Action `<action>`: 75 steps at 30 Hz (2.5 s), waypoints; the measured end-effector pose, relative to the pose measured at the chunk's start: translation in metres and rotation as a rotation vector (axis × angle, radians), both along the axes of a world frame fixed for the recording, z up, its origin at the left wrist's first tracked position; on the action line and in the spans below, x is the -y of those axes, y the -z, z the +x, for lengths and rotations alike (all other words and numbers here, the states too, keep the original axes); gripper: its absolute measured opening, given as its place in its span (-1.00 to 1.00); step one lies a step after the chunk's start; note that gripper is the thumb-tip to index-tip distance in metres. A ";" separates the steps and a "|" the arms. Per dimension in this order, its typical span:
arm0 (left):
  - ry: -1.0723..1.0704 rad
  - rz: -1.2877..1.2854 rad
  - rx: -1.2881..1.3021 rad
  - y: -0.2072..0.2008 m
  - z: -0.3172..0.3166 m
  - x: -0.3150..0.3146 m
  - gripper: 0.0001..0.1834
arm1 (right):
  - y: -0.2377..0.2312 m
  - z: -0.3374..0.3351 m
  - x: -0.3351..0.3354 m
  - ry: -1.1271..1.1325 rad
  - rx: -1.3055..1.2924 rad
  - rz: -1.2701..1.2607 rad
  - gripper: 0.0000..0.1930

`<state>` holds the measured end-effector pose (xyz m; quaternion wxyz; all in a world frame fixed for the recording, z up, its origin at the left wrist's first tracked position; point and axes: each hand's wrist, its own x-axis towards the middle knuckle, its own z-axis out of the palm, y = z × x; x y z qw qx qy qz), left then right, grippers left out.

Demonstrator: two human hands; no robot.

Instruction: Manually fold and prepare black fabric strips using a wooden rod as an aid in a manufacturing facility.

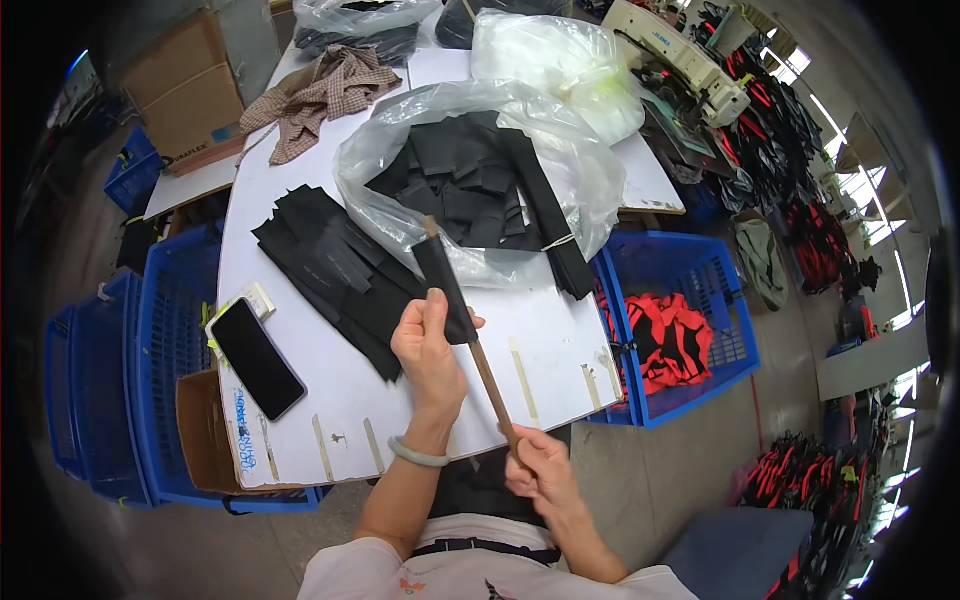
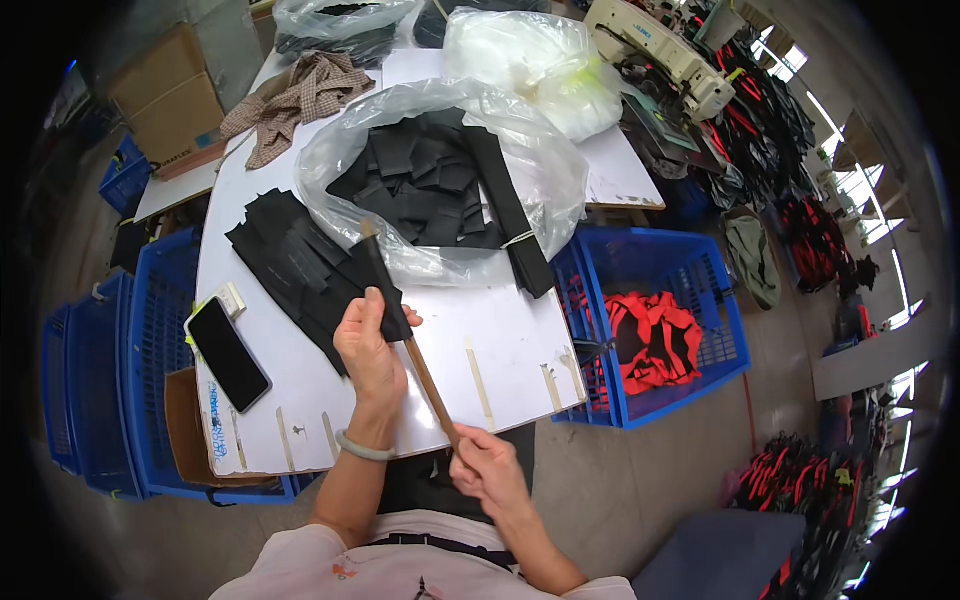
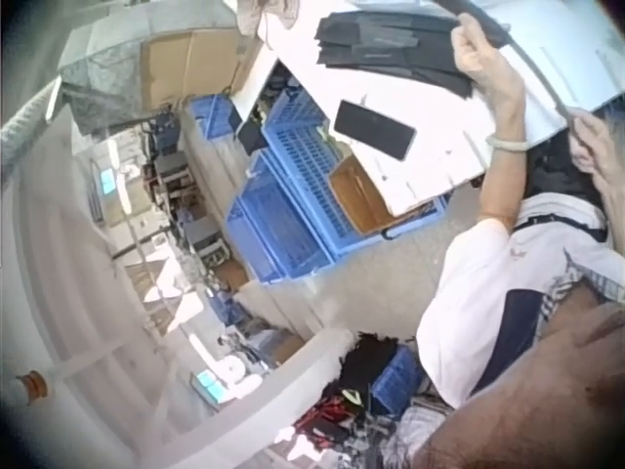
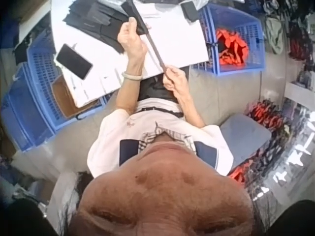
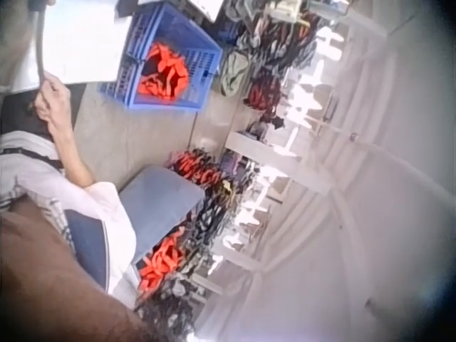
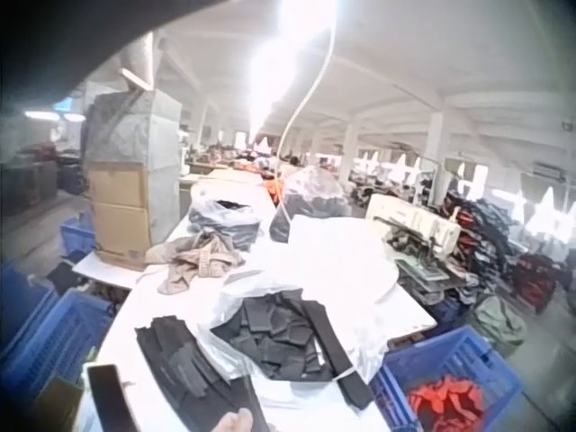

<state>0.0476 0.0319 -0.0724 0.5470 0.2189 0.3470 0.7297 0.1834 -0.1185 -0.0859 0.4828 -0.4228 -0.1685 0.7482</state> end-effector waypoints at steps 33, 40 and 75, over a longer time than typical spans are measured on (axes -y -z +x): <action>1.072 -0.154 -0.271 0.002 -0.010 0.037 -0.73 | -0.031 0.031 -0.134 -0.053 0.481 0.414 -0.90; 1.240 -0.251 0.145 0.009 0.002 0.022 -0.62 | -0.027 0.026 -0.148 -0.304 0.531 0.500 -0.91; 0.411 0.078 0.152 0.027 0.073 -0.092 -0.53 | -0.003 0.093 -0.342 0.190 0.661 0.758 -0.80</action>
